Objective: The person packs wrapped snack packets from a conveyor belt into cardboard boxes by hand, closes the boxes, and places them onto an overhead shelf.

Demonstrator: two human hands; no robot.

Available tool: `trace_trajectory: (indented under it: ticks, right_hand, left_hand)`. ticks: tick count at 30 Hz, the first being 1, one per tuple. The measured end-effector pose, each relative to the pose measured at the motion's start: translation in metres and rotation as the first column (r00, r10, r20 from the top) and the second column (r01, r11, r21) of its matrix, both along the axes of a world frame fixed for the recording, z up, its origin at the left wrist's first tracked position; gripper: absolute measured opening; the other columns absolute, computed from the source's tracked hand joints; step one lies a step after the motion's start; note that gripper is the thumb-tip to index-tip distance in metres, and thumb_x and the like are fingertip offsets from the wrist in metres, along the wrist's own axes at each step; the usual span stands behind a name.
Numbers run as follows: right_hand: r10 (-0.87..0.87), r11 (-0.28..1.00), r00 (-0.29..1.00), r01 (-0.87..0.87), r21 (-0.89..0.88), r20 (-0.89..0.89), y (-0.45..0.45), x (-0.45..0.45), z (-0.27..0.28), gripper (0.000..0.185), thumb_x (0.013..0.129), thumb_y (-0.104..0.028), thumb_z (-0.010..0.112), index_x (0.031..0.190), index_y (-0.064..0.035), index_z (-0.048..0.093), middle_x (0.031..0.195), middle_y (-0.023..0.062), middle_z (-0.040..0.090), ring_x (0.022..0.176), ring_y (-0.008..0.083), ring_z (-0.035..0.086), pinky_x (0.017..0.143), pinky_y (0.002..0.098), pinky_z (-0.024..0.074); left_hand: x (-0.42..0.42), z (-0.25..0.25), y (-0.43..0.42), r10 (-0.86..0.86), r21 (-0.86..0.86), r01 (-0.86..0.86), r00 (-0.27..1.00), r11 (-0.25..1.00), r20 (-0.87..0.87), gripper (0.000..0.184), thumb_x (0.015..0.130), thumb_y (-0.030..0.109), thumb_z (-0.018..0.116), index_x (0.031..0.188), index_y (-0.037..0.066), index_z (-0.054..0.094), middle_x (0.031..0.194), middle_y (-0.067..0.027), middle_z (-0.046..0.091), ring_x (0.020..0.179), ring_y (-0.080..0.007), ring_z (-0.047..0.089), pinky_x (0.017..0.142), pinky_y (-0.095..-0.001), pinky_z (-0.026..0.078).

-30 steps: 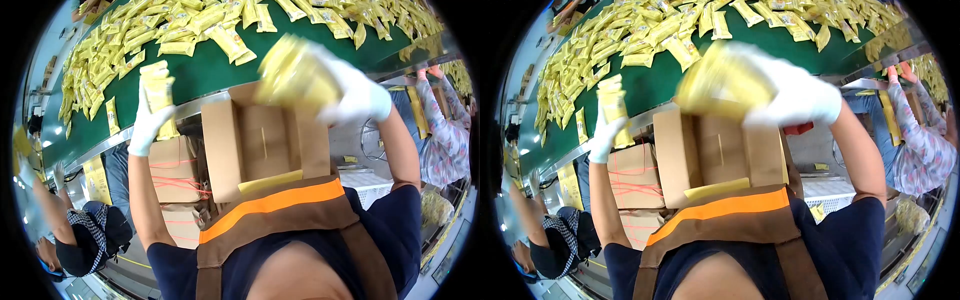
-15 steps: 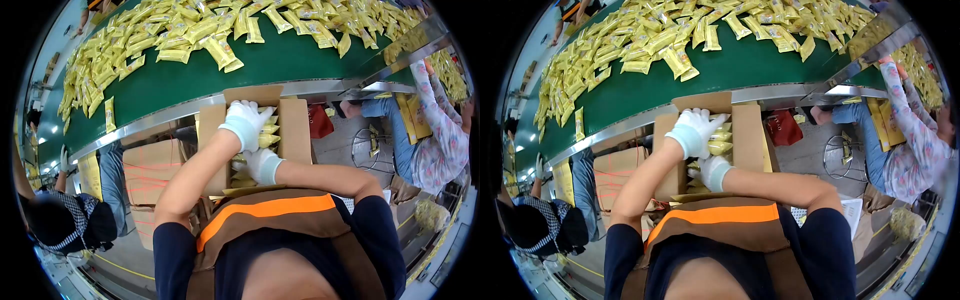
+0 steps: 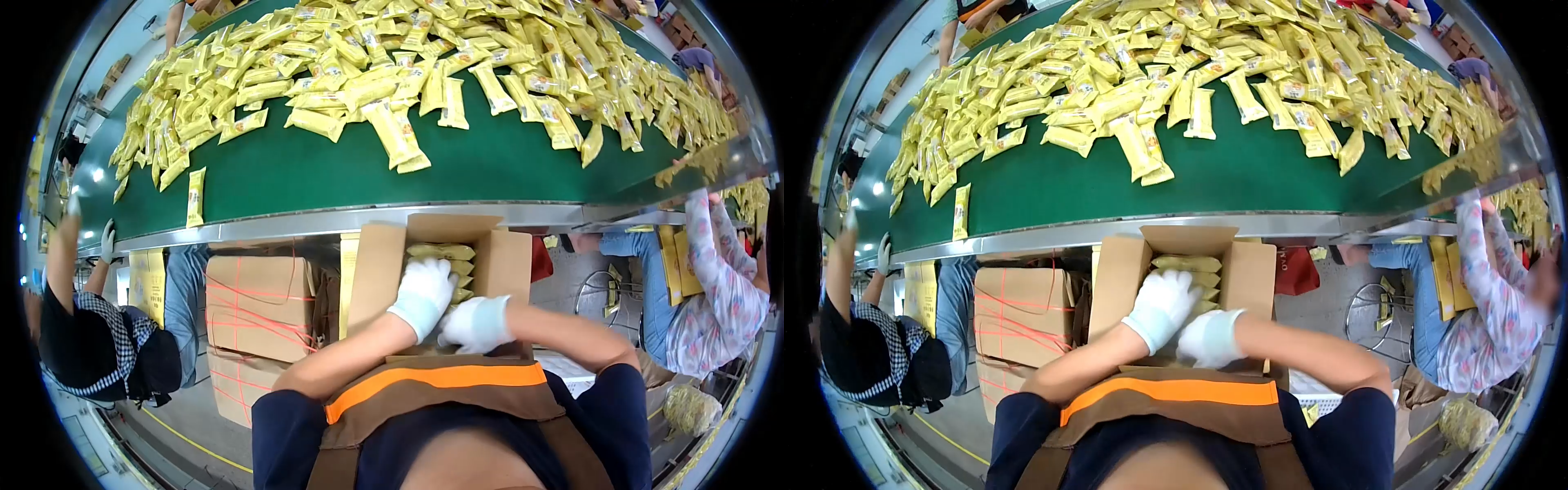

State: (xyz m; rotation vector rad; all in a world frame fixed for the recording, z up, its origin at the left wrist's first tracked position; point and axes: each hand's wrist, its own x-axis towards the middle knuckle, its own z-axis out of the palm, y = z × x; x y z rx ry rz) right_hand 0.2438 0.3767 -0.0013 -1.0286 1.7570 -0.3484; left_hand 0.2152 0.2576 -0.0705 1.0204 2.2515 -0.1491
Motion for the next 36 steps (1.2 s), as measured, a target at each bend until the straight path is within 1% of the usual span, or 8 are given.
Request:
trace_trajectory:
  ticks: [2,5,8,13,16,23,31,36]
  right_hand:
    - [-0.13,0.836,0.932,0.287,-0.468,0.338,0.017,-0.041,0.023,0.038,0.09,-0.022,0.065,0.125,-0.0095,0.065,0.116,0.0185,0.067,0.106,0.0315,0.064,0.095,0.0391,0.0491]
    - [-0.565,0.342,0.734,0.623,-0.703,0.376,0.021,-0.141,0.068,0.036,0.093,-0.024,0.064,0.121,-0.0024,0.065,0.116,0.0091,0.068,0.105,0.0192,0.064,0.096,0.0342,0.0482]
    - [-0.828,0.543,0.414,0.423,-0.726,-0.378,0.032,-0.287,0.034,0.064,0.089,-0.057,0.054,0.135,-0.0117,0.058,0.134,0.0143,0.058,0.125,0.0271,0.055,0.103,0.0367,0.0432]
    - [-0.511,0.765,0.439,0.624,-0.159,-0.739,0.016,-0.375,-0.043,0.079,0.086,-0.072,0.044,0.15,-0.0254,0.04,0.154,0.0079,0.039,0.14,0.0262,0.038,0.113,0.0512,0.0277]
    - [-0.379,0.898,0.488,0.4,-0.185,-0.786,0.036,-0.338,-0.035,0.079,0.079,-0.067,0.057,0.144,-0.0241,0.046,0.144,0.0124,0.05,0.133,0.0295,0.045,0.11,0.0505,0.0308]
    - [-0.212,0.941,0.478,0.336,-0.046,-0.852,0.137,-0.213,-0.033,0.062,0.071,-0.016,0.072,0.131,-0.0175,0.054,0.148,0.0107,0.04,0.145,0.0306,0.029,0.115,0.0529,0.0266]
    - [-0.833,0.293,-0.019,0.833,-0.469,-0.554,0.149,-0.177,-0.032,0.091,0.079,-0.061,0.065,0.144,-0.0019,0.043,0.15,0.0246,0.039,0.139,0.0381,0.038,0.114,0.0419,0.0319]
    - [-0.599,0.55,0.3,0.828,-0.108,-0.743,0.131,-0.198,-0.021,0.071,0.078,-0.059,0.062,0.133,-0.0142,0.055,0.137,0.0226,0.053,0.122,0.0361,0.055,0.101,0.0418,0.0449]
  left_hand:
    - [-0.019,0.005,-0.001,0.139,-0.072,-0.125,0.963,0.99,0.23,0.036,0.094,0.036,0.052,0.12,0.014,0.062,0.123,-0.0097,0.063,0.113,-0.0328,0.061,0.087,-0.0426,0.05]
    - [-0.008,-0.086,-0.012,0.145,0.624,-0.202,0.979,0.755,0.14,0.034,0.094,0.018,0.052,0.127,0.015,0.057,0.095,-0.0155,0.066,0.084,-0.0328,0.066,0.076,-0.0442,0.054]
    - [-0.062,0.047,-0.012,-0.389,0.581,0.19,0.89,0.791,0.239,0.041,0.091,0.011,0.053,0.132,0.019,0.053,0.084,-0.0178,0.063,0.075,-0.0362,0.063,0.069,-0.047,0.052]
    - [-0.165,0.086,0.013,0.234,0.835,0.101,0.935,0.541,-0.265,0.029,0.085,0.019,0.062,0.113,0.015,0.063,0.091,-0.0138,0.064,0.084,-0.033,0.062,0.073,-0.0453,0.051]
    - [-0.201,0.024,-0.023,0.261,0.672,0.205,0.811,0.712,-0.524,0.024,0.082,0.019,0.065,0.104,0.009,0.068,0.107,-0.0101,0.064,0.096,-0.0325,0.06,0.083,-0.0431,0.049]
    - [-0.173,0.031,-0.102,0.241,0.751,-0.026,0.954,0.659,-0.179,0.022,0.082,0.014,0.067,0.103,0.008,0.068,0.097,-0.0129,0.066,0.097,-0.0333,0.062,0.091,-0.0393,0.048]
    - [-0.165,0.039,-0.021,0.505,0.562,-0.265,0.798,0.783,-0.328,0.067,0.083,0.047,0.069,0.136,0.01,0.052,0.1,-0.017,0.066,0.091,-0.0337,0.066,0.075,-0.041,0.053]
    - [-0.174,0.008,-0.005,0.444,0.447,-0.253,0.802,0.858,-0.398,0.077,0.08,0.034,0.069,0.148,0.017,0.035,0.107,-0.0193,0.06,0.091,-0.0391,0.063,0.076,-0.0457,0.053]
